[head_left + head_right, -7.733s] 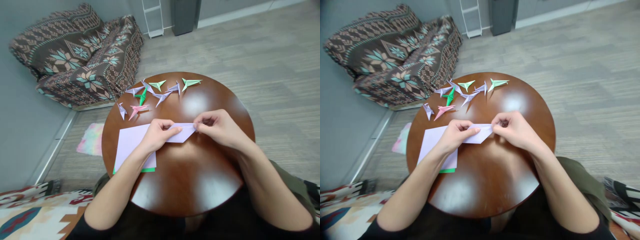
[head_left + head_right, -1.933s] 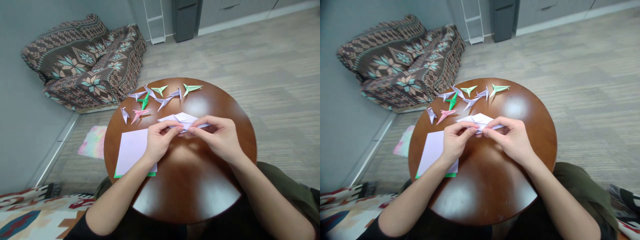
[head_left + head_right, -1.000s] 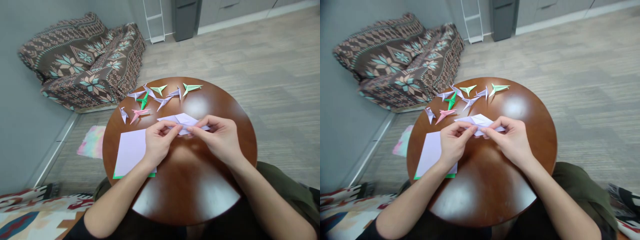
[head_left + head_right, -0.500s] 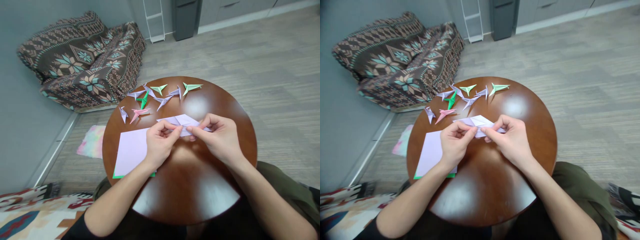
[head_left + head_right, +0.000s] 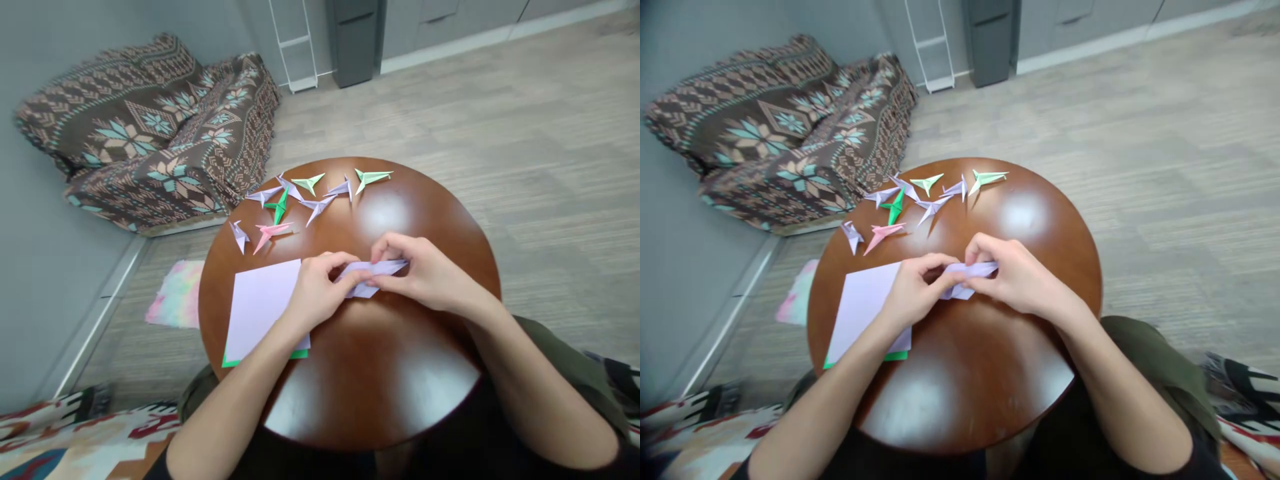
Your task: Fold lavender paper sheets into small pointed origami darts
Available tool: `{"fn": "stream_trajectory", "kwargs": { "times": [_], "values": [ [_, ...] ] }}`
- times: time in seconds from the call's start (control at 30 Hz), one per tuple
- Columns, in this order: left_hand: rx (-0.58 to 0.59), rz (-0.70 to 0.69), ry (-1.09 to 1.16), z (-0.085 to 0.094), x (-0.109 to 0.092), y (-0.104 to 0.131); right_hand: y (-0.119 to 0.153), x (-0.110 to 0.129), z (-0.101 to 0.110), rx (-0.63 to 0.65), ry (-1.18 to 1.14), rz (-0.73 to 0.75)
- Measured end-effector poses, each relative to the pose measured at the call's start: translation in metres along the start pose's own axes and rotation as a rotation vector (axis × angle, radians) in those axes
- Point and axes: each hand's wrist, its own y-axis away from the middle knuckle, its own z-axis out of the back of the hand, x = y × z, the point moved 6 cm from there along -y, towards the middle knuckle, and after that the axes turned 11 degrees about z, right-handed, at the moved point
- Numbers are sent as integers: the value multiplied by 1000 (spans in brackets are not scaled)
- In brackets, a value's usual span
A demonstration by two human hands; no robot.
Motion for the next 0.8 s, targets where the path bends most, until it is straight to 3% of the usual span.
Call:
{"fn": "stream_trajectory", "kwargs": {
  "times": [0.17, 0.3, 0.43, 0.57, 0.67, 0.8],
  "values": [
    [204, 160, 207, -20, 9, -1, 0, -12, 6, -121, -277, -95],
    [296, 194, 396, -28, 8, 0, 0, -15, -2, -184, -403, -142],
    [342, 225, 415, -27, 10, 1, 1, -16, -4, -181, -455, -139],
    [433, 273, 361, -25, 10, 4, 3, -14, 2, -41, -408, -96],
    [518, 329, 387, -27, 9, 8, 7, -14, -3, 117, -372, -152],
    [574, 349, 397, -28, 6, 11, 10, -15, -8, 187, -395, -227]
  ]
}}
